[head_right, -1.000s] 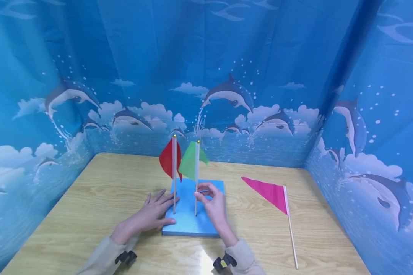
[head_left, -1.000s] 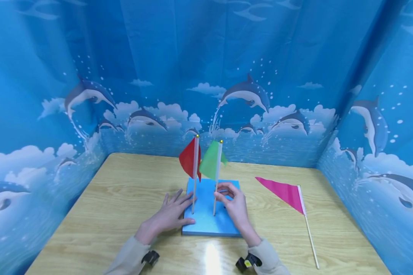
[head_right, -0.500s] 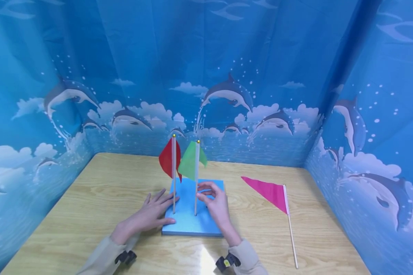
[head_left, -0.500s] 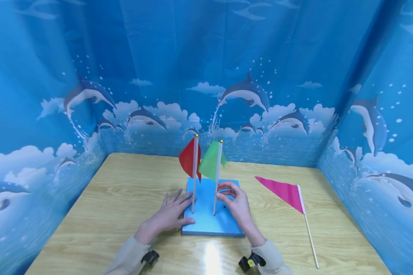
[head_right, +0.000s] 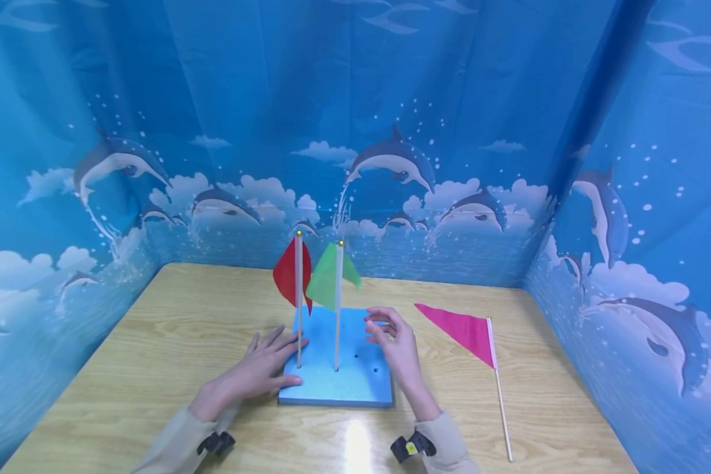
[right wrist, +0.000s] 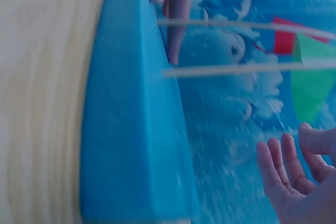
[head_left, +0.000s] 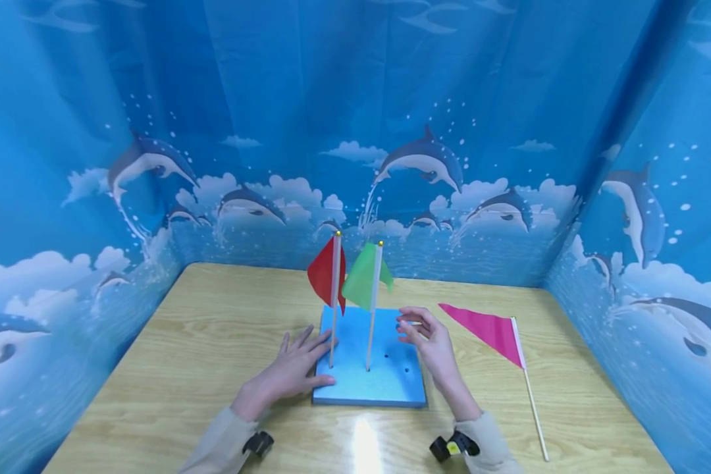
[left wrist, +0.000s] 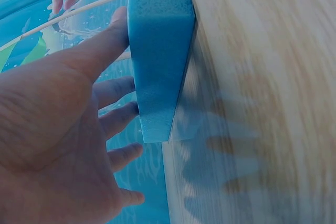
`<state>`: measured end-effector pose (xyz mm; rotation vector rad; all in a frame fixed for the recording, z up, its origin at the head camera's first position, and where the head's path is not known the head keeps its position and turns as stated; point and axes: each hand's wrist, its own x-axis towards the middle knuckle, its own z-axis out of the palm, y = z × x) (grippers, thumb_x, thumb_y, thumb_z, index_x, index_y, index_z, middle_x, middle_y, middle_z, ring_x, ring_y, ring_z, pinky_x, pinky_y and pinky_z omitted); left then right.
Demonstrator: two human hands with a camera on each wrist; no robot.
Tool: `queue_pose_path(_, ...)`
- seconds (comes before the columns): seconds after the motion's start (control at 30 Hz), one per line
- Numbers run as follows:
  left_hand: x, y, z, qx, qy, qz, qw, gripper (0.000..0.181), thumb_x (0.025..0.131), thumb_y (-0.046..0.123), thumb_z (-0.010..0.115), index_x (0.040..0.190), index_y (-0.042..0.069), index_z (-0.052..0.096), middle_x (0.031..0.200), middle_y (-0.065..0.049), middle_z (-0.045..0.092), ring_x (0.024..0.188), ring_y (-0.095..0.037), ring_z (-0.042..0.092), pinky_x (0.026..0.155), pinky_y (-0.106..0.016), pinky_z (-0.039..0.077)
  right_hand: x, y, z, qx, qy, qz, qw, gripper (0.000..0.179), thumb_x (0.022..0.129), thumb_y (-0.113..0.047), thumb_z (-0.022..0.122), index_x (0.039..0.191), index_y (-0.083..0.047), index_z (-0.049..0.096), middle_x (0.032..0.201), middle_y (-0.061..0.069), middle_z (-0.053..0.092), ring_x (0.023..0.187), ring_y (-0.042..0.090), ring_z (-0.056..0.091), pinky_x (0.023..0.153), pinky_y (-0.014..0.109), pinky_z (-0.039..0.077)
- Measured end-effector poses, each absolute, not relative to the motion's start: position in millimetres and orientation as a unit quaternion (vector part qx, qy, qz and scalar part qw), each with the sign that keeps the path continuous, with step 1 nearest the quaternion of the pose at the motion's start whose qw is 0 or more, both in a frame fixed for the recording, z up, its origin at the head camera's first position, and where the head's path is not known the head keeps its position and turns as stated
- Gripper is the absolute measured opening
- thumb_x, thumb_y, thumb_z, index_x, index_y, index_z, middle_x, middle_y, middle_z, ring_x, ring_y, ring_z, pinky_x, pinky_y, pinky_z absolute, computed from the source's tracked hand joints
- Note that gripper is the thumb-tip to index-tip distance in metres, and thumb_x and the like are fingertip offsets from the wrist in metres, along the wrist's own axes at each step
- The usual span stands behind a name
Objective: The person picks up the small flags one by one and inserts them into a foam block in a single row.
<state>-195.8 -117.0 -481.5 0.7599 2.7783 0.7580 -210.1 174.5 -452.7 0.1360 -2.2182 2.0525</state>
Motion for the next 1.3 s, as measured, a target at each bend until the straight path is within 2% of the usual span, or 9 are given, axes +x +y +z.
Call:
queue_pose_path(0.17,-195.7,-116.6,-482.1,0.255,0.93,0.253,0.083,0.076,0.091,0.051,0.07,0.155,0.018,0.044,0.165,-0.009,0.032,0.153,-0.045,0.013,0.116,-0.075,0.002,-211.0,212.5,-449.2,0.025,-0.734,0.675,0.074,0.036,0.101,-0.012,0.064,0.133,0.005,0.058,0.119,0.023,0.065,0.093,0.017,0.071,0.083,0.032,0.062)
queue_pose_path(0.5,-195.8,-115.4,-481.4,0.255,0.93,0.248,0.091,0.077,0.092,0.051,0.069,0.156,0.017,0.042,0.166,-0.008,0.029,0.154,-0.044,0.012,0.117,-0.074,0.001,-195.2,300.8,-446.7,-0.02,-0.736,0.664,0.133,0.043,0.102,-0.013,0.062,0.133,0.014,0.05,0.1,-0.009,0.069,0.086,0.004,0.069,0.078,0.026,0.061)
queue_pose_path(0.67,-195.1,-116.9,-481.1,0.259,0.929,0.25,0.088,0.077,0.093,0.051,0.068,0.156,0.017,0.042,0.166,-0.009,0.029,0.154,-0.044,0.012,0.117,-0.073,0.002,-183.0,340.5,-455.4,-0.042,-0.749,0.647,0.137,0.017,0.101,-0.011,0.062,0.117,-0.016,0.067,0.096,-0.015,0.068,0.082,-0.001,0.067,0.074,0.021,0.06)
queue_pose_path(0.8,-194.7,-118.3,-481.1,0.257,0.93,0.25,0.085,0.076,0.093,0.051,0.069,0.155,0.017,0.043,0.166,-0.009,0.029,0.154,-0.044,0.012,0.118,-0.073,0.002,-175.9,364.5,-463.2,-0.047,-0.746,0.654,0.118,0.029,0.102,-0.005,0.06,0.103,-0.033,0.069,0.091,-0.016,0.068,0.079,-0.001,0.067,0.072,0.021,0.06)
queue_pose_path(0.87,-194.6,-118.6,-481.0,0.256,0.93,0.251,0.085,0.076,0.092,0.05,0.07,0.155,0.017,0.043,0.166,-0.009,0.029,0.154,-0.044,0.012,0.118,-0.072,0.002,-173.4,373.2,-465.7,-0.059,-0.751,0.651,0.098,0.025,0.102,-0.004,0.058,0.107,-0.027,0.068,0.089,-0.016,0.068,0.078,0.0,0.067,0.073,0.022,0.061)
queue_pose_path(0.93,-194.6,-118.6,-480.9,0.256,0.93,0.252,0.085,0.076,0.092,0.05,0.07,0.155,0.017,0.043,0.166,-0.009,0.029,0.154,-0.044,0.012,0.118,-0.073,0.001,-171.4,380.4,-467.5,-0.072,-0.772,0.627,0.074,0.019,0.103,-0.005,0.056,0.119,-0.009,0.066,0.087,-0.017,0.067,0.078,0.0,0.068,0.073,0.022,0.061)
queue_pose_path(1.07,-194.5,-118.1,-480.1,0.26,0.928,0.253,0.086,0.076,0.093,0.049,0.069,0.155,0.016,0.043,0.166,-0.01,0.029,0.154,-0.045,0.012,0.117,-0.073,0.001,-168.5,393.6,-470.3,-0.092,-0.83,0.55,0.026,0.043,0.105,-0.005,0.053,0.133,0.026,0.042,0.092,-0.006,0.071,0.076,0.002,0.068,0.073,0.023,0.06)
queue_pose_path(1.2,-194.2,-117.5,-478.7,0.261,0.927,0.255,0.087,0.076,0.093,0.049,0.07,0.155,0.015,0.043,0.165,-0.011,0.03,0.153,-0.045,0.011,0.117,-0.074,0.001,-167.1,407.3,-472.0,-0.096,-0.849,0.52,-0.015,0.048,0.104,-0.001,0.051,0.135,0.031,0.033,0.099,0.013,0.072,0.075,0.004,0.069,0.074,0.025,0.061)
queue_pose_path(1.3,-194.0,-116.5,-478.6,0.258,0.928,0.256,0.087,0.075,0.093,0.048,0.07,0.155,0.015,0.044,0.165,-0.01,0.03,0.154,-0.045,0.012,0.117,-0.073,0.001,-167.2,416.4,-473.9,-0.102,-0.848,0.518,-0.048,0.047,0.102,0.0,0.053,0.133,0.031,0.036,0.099,0.013,0.072,0.075,0.005,0.069,0.075,0.026,0.062)
